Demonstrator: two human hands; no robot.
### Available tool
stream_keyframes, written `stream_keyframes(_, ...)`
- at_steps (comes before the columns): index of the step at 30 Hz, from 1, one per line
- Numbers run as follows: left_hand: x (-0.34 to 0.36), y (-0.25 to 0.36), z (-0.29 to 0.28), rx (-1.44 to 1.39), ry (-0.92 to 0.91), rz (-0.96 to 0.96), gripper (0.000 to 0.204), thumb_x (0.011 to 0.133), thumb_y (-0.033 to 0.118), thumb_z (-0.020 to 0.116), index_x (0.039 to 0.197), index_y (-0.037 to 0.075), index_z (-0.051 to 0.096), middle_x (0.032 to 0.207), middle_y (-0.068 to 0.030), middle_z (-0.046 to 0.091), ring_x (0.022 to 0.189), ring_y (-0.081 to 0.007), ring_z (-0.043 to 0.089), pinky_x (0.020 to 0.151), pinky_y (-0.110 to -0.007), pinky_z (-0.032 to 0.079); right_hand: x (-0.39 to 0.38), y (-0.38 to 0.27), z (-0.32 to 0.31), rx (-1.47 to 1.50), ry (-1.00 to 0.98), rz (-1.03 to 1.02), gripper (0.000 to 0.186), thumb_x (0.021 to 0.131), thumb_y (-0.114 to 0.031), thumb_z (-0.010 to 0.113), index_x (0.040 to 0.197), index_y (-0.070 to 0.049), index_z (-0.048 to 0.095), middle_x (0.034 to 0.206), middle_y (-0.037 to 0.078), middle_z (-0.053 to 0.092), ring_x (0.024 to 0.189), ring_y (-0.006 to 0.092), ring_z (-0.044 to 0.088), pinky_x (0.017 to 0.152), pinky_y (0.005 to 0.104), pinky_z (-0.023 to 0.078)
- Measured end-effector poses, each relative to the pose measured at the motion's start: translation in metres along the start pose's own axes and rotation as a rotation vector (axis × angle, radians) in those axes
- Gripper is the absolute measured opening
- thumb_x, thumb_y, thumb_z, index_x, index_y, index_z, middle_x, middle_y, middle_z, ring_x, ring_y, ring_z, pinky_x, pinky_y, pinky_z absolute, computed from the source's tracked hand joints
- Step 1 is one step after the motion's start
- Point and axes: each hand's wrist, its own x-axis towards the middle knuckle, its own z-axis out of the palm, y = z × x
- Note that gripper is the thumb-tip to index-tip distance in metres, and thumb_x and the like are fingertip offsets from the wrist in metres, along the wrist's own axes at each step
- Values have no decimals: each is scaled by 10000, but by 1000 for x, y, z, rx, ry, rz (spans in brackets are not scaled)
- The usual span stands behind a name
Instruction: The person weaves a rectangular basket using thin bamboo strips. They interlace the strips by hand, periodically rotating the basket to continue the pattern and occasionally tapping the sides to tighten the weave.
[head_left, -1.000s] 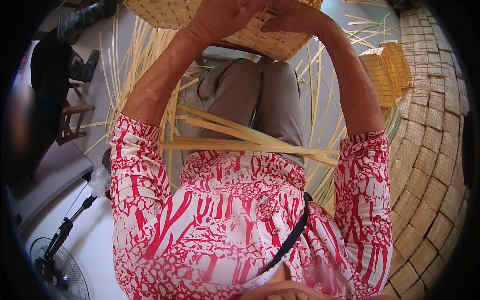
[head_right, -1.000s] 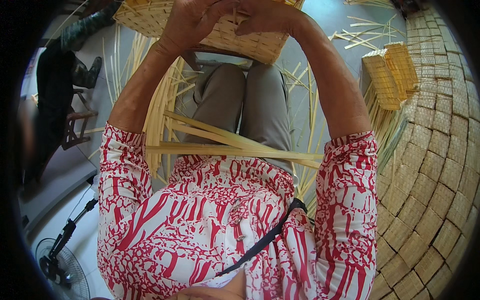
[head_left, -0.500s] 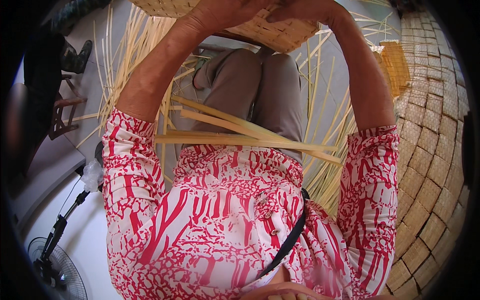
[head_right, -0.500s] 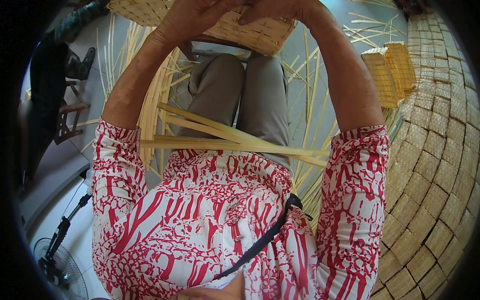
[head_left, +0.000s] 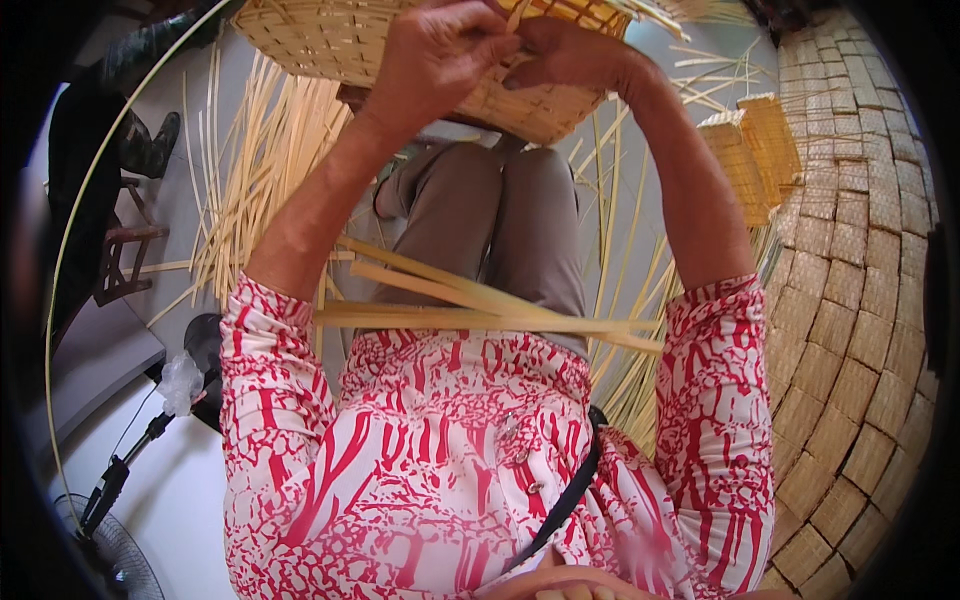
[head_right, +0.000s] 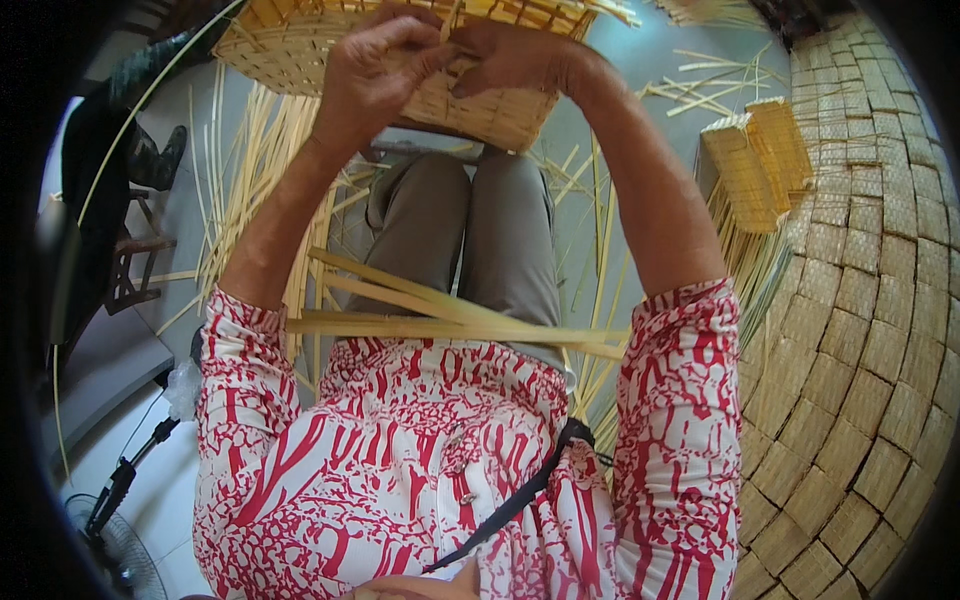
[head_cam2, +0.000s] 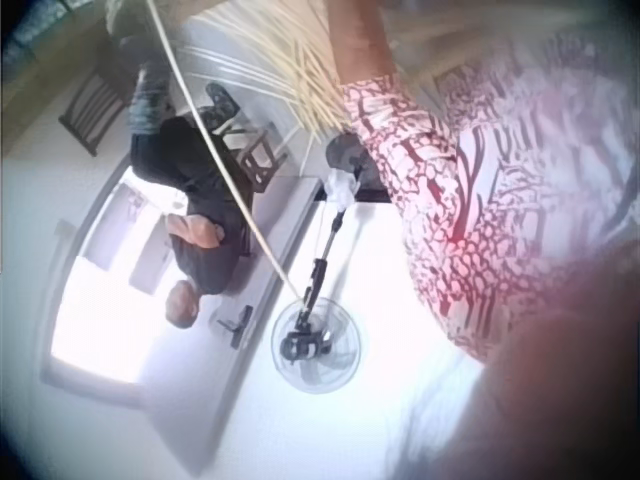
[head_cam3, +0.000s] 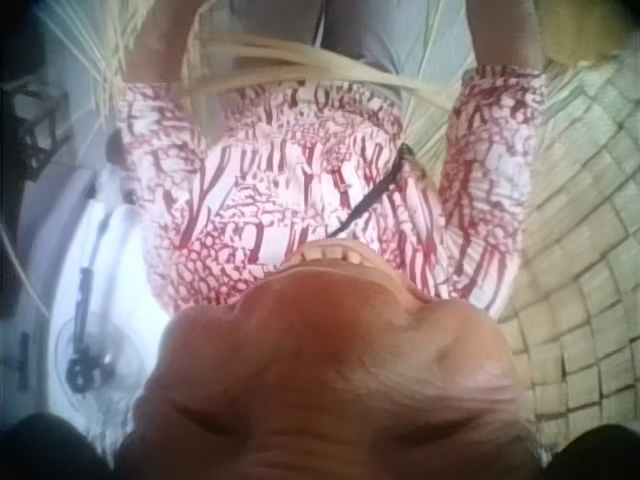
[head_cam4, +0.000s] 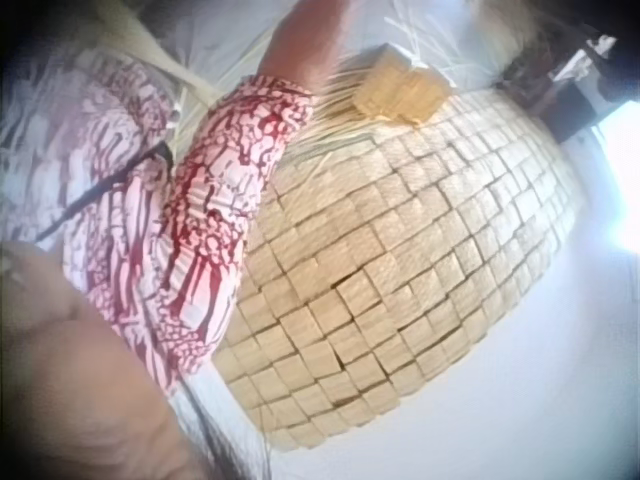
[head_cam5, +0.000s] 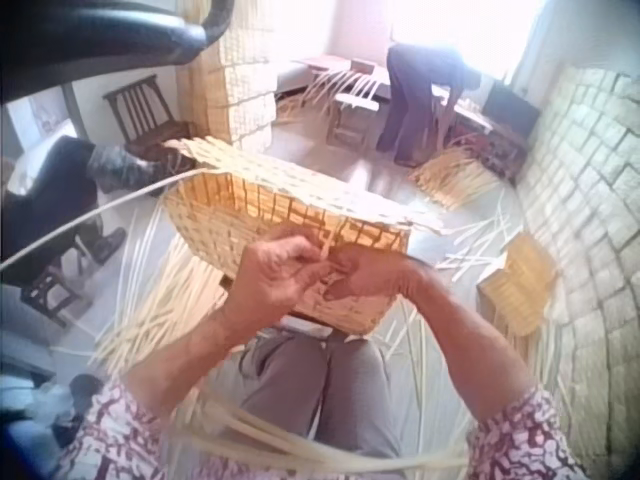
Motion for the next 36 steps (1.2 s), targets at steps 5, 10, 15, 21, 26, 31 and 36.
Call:
stream_keyframes(5, -8, -9, 11, 407, 91, 114, 126, 800, 124, 822, 858, 59, 731, 1026, -61, 699, 995, -293, 632, 881, -408, 477, 1, -6, 1, 91, 25, 10, 555, 783, -253, 748, 1296, -64, 653, 1179, 106, 719, 1108, 223, 654, 1002, 348, 489)
stream_keyframes(10, -10, -8, 8, 461, 170, 178, 135, 814, 160, 821, 869, 70, 737, 959, -51, 702, 941, -289, 623, 876, -424, 456, 5, 2, 3, 61, 83, -47, 589, 780, -253, 736, 1326, -60, 632, 1184, 130, 716, 1128, 229, 649, 996, 338, 486)
stream_keyframes(15, 5, -9, 12, 381, 233, 120, 137, 806, 149, 826, 864, 65, 734, 893, -60, 691, 889, -289, 631, 824, -416, 462, 5, 13, -2, 10, 6, 10, 675, 756, -244, 732, 1385, -44, 586, 1234, 180, 701, 1175, 259, 642, 1044, 344, 480)
stream_keyframes(21, 4, -12, 5, 445, 173, 103, 142, 837, 179, 810, 899, 72, 739, 885, -48, 684, 909, -277, 627, 866, -408, 441, 3, 4, 11, -35, 275, -84, 716, 760, -266, 729, 1434, -97, 558, 1301, 214, 671, 1201, 351, 637, 1047, 402, 493)
stream_keyframes(26, 4, -15, 3, 437, 144, 68, 147, 860, 199, 803, 915, 76, 744, 879, -42, 683, 908, -273, 625, 869, -407, 435, -37, -21, 24, -259, 523, 3, 569, 847, -219, 697, 1392, -95, 595, 1258, 193, 690, 1174, 334, 658, 1000, 423, 520)
stream_keyframes(31, 3, -20, 7, 441, 154, 99, 173, 865, 239, 803, 887, 82, 733, 844, -37, 660, 891, -271, 621, 866, -407, 431, -120, -25, 58, -171, 958, -184, 280, 908, -4, 651, 1176, -49, 723, 1085, 138, 748, 996, 269, 728, 845, 369, 570)
stream_keyframes(36, 5, -23, 4, 450, 179, 107, 171, 854, 245, 807, 863, 93, 731, 842, -36, 653, 884, -267, 619, 861, -412, 429, -127, -31, 41, 35, 1097, -109, 220, 922, 63, 638, 1091, -29, 745, 936, 69, 757, 868, 128, 718, 786, 261, 543)
